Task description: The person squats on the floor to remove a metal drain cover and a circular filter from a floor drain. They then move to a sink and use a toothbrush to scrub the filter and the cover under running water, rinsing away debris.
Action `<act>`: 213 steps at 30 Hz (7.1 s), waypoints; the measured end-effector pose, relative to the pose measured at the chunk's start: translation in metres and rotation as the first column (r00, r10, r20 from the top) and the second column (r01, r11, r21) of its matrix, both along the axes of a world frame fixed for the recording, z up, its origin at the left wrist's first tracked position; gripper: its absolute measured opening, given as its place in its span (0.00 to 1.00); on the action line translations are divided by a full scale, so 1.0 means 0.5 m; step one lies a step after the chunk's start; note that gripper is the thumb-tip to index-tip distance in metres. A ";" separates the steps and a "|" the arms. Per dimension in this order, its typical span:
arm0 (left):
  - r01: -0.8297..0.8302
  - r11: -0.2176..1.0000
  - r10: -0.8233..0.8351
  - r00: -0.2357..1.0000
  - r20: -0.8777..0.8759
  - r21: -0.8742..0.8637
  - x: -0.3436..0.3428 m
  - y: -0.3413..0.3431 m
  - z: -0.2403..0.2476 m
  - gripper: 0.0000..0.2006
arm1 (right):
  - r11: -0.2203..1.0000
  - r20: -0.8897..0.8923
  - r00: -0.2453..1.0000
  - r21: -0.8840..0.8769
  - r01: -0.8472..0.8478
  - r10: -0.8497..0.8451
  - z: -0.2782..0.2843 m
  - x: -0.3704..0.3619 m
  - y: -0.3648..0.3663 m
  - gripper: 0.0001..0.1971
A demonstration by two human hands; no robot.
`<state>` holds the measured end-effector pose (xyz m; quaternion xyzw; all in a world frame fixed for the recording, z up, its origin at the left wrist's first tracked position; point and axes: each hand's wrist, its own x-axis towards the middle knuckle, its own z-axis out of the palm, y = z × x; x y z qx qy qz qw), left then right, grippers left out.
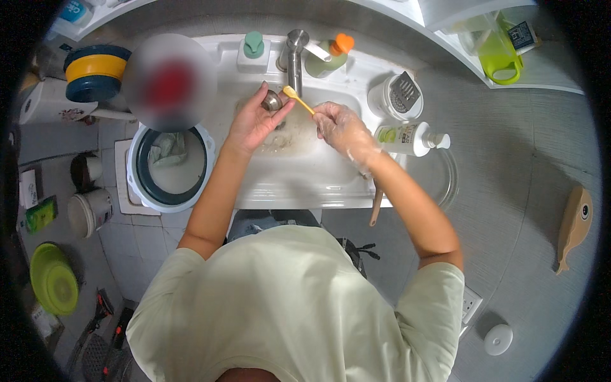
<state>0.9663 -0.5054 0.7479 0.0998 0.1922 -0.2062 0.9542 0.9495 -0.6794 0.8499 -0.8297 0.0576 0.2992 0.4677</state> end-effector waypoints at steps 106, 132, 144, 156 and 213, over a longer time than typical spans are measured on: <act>-0.194 0.978 0.186 0.978 -0.096 -0.075 -0.016 0.005 0.075 0.14 | 0.968 0.650 0.759 -0.204 0.150 0.019 -0.047 -0.044 0.064 0.19; -0.075 0.997 0.077 0.987 0.144 -0.018 -0.027 0.014 0.042 0.20 | 0.919 0.721 0.625 -0.394 0.017 0.298 -0.030 -0.045 0.087 0.22; -0.073 0.879 0.142 0.983 -0.114 0.471 -0.038 0.019 -0.211 0.16 | 0.977 0.436 0.893 -0.120 0.179 -0.110 -0.111 -0.089 -0.007 0.14; 0.384 0.137 -0.649 0.732 -0.210 0.913 -0.024 -0.151 -0.459 0.16 | 0.945 0.207 0.943 -0.146 0.294 -0.261 -0.202 -0.203 -0.124 0.13; -0.827 0.177 -0.879 0.111 0.464 0.533 0.134 -0.376 0.014 0.23 | 0.905 0.243 0.872 0.114 0.410 -0.425 -0.071 -0.329 -0.254 0.14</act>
